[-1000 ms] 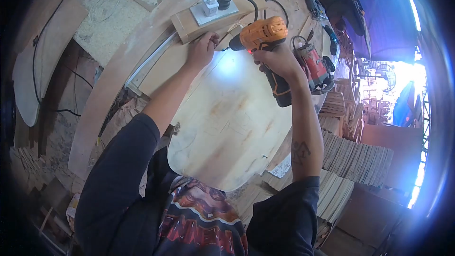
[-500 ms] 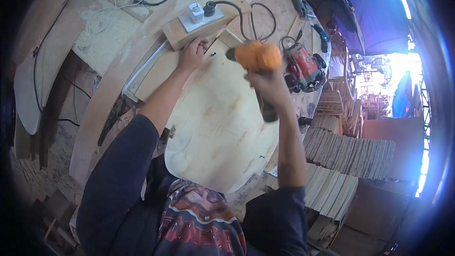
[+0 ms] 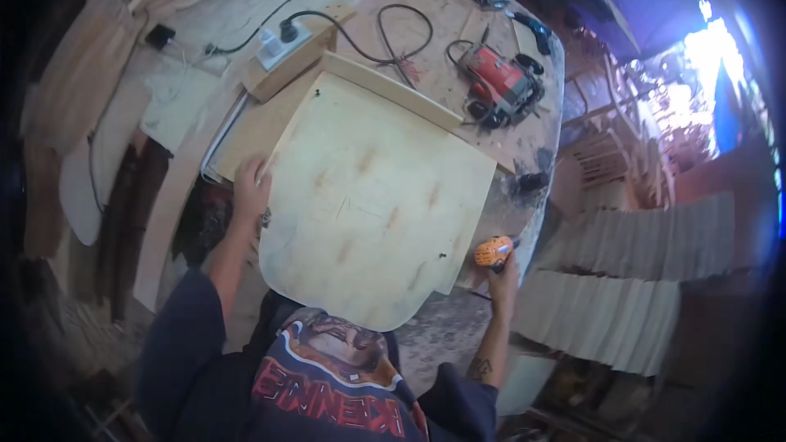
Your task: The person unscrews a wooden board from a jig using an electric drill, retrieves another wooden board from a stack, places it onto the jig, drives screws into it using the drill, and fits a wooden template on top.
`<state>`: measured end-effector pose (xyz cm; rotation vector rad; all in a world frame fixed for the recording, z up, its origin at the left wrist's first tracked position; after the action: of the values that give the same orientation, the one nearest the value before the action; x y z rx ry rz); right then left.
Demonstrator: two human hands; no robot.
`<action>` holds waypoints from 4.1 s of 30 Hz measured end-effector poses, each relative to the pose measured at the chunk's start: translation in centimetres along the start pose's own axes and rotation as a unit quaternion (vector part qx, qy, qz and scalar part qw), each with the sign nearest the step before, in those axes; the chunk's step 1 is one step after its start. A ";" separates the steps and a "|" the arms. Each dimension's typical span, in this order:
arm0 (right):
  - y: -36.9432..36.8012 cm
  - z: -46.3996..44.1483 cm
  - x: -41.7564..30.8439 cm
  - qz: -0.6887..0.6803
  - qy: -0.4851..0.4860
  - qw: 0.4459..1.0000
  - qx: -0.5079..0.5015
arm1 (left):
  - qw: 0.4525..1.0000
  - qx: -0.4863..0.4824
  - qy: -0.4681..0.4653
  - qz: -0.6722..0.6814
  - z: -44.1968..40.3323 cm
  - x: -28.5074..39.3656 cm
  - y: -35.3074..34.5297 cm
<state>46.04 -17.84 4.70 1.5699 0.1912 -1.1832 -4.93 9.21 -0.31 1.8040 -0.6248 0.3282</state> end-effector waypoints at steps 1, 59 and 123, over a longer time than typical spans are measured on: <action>0.3 -0.1 1.9 0.081 -0.028 0.996 0.032 | 0.998 0.011 0.008 -0.056 2.8 0.3 1.1; -21.3 15.5 -17.5 -0.547 -0.130 0.808 -0.177 | 0.942 0.132 0.298 0.077 13.4 -18.8 25.8; -22.3 -7.4 -21.8 -0.352 -0.030 0.903 -0.244 | 0.981 -0.117 -0.144 -0.062 11.4 9.0 -0.8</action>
<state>25.01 6.27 5.82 1.0252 1.0044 -1.5708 1.95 -3.68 0.06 1.6655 -0.7153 -0.0915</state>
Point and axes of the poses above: each hand's wrist, its own z-axis away from the middle knuckle, its own y-axis out of the back of the hand, x = y × z, the point moved 6 cm from there along -z, towards the middle knuckle, and after that the axes turned 12 degrees about -z, right-handed, at the moved point
